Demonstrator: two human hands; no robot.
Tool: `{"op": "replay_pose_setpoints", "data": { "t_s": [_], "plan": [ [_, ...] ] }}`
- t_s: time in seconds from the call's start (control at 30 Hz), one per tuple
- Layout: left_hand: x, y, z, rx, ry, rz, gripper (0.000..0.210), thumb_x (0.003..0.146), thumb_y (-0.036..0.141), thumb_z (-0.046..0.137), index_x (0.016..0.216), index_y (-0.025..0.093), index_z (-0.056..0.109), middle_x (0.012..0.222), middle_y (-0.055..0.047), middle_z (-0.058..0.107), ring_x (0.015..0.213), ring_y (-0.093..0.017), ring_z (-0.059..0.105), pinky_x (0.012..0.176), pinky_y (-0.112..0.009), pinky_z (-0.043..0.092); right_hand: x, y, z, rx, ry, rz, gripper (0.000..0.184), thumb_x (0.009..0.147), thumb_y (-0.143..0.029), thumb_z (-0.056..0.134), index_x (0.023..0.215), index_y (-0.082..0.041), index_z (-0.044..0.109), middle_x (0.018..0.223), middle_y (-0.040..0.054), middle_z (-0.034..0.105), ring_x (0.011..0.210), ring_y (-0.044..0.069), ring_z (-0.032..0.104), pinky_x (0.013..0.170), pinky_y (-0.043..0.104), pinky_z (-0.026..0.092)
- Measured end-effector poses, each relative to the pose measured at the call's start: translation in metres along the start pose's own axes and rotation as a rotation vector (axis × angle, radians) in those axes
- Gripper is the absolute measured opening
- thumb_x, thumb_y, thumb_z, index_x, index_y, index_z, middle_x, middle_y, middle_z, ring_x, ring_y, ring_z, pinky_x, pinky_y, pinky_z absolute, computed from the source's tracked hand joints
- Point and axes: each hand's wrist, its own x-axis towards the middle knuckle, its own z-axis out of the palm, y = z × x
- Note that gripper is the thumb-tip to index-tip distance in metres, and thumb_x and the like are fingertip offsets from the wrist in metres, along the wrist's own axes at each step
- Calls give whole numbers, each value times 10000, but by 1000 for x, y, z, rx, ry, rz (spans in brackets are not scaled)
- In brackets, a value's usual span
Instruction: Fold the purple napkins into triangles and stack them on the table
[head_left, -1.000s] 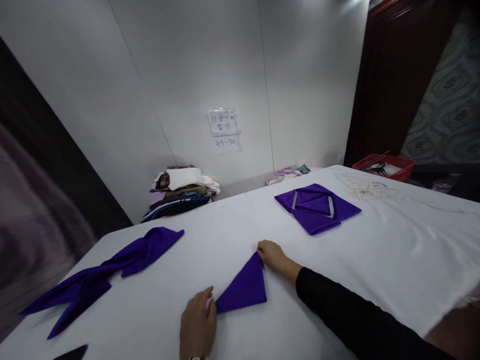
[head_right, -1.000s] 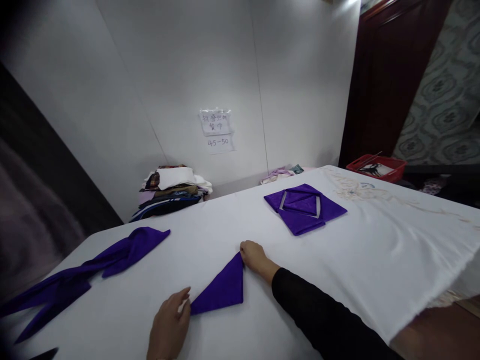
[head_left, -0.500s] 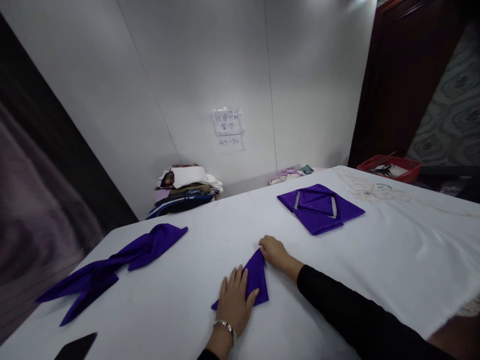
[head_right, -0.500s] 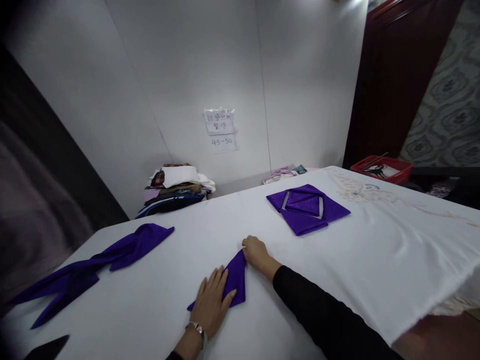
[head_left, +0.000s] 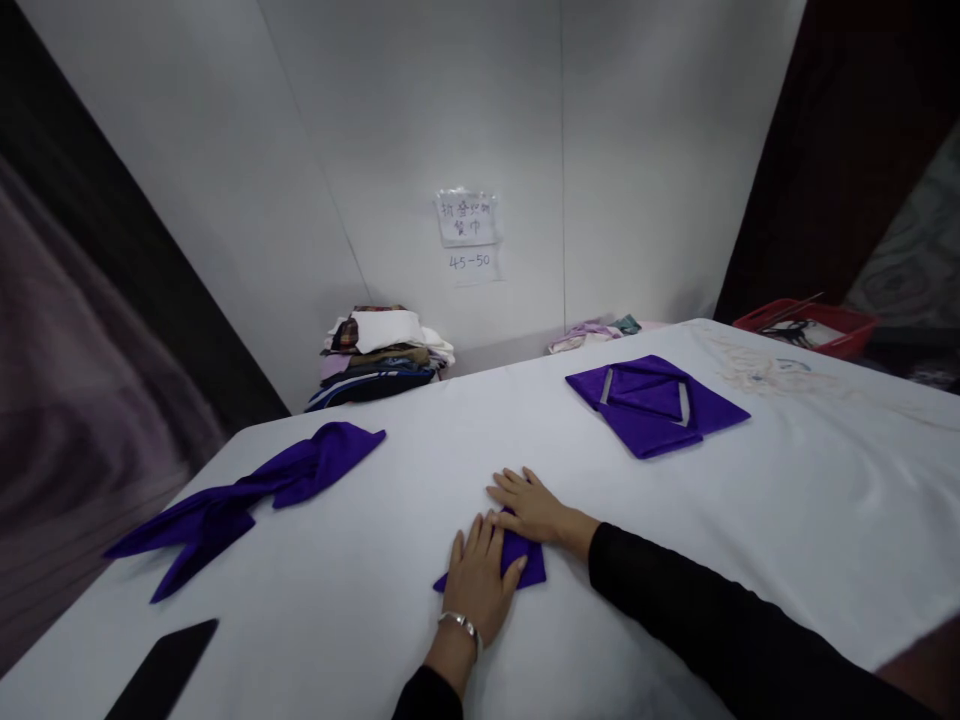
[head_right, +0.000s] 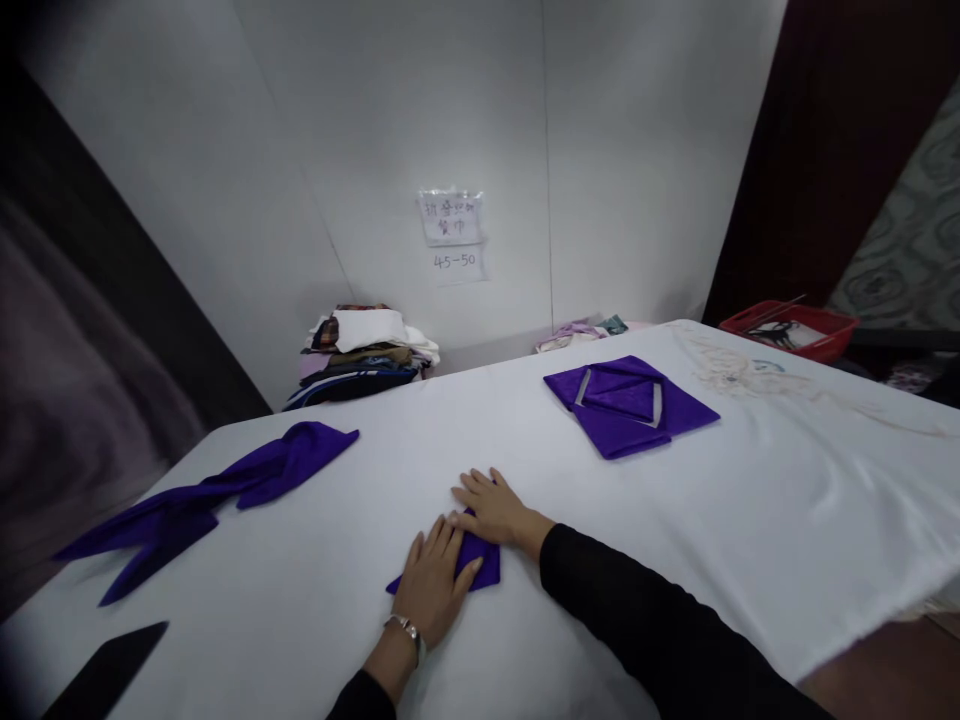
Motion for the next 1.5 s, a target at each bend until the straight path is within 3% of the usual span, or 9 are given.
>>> {"op": "replay_pose_setpoints", "data": {
  "t_s": [0.4,0.67,0.97,1.13,1.23,1.33,1.5],
  "plan": [
    [3,-8,8,44,32,-29,633,837,491,312,1364,141,310,1421,-96,310,1322,-260,247,1063,-515,174,5,11,-3,-47,48,60,689,848,-636,255,1367,-187,319,1448,133,251,1337,258,148,1057,497,85],
    [-34,-39,16,35,19,-203,672,805,491,350,1360,114,315,1427,-99,292,1331,-251,227,1060,-513,177,5,10,-5,-109,44,67,657,850,-629,266,1357,-217,337,1448,107,261,1327,249,186,1061,472,118],
    [-78,-39,-8,14,-25,-309,718,827,562,287,1366,89,283,1444,-118,248,1344,-251,179,1071,-519,107,4,16,4,-96,3,59,630,879,-573,258,1363,-176,334,1448,141,246,1331,287,158,1043,510,80],
    [-83,-34,-19,15,75,-467,755,829,605,234,1340,57,325,1430,-185,258,1330,-312,201,1041,-565,136,5,20,9,-184,-28,94,609,880,-577,236,1374,-228,308,1464,87,227,1337,250,150,1046,483,102],
    [-67,-14,-22,29,160,-344,725,843,584,249,1345,65,316,1435,-173,266,1340,-288,178,1071,-525,94,4,20,11,-211,-38,100,606,881,-577,224,1378,-238,300,1469,73,216,1341,239,135,1049,475,100],
    [-43,13,-13,0,146,-156,713,840,579,269,1364,95,284,1454,-129,250,1352,-255,142,1091,-487,74,3,21,11,-228,-41,108,603,883,-573,217,1381,-241,291,1472,65,205,1343,235,126,1051,472,96],
    [-33,26,6,-19,62,-124,794,815,636,212,1373,73,256,1462,-138,225,1355,-260,122,1094,-452,93,3,21,12,-241,-45,100,611,886,-569,202,1383,-225,288,1470,76,208,1341,240,133,1045,482,112]
  ]
}}
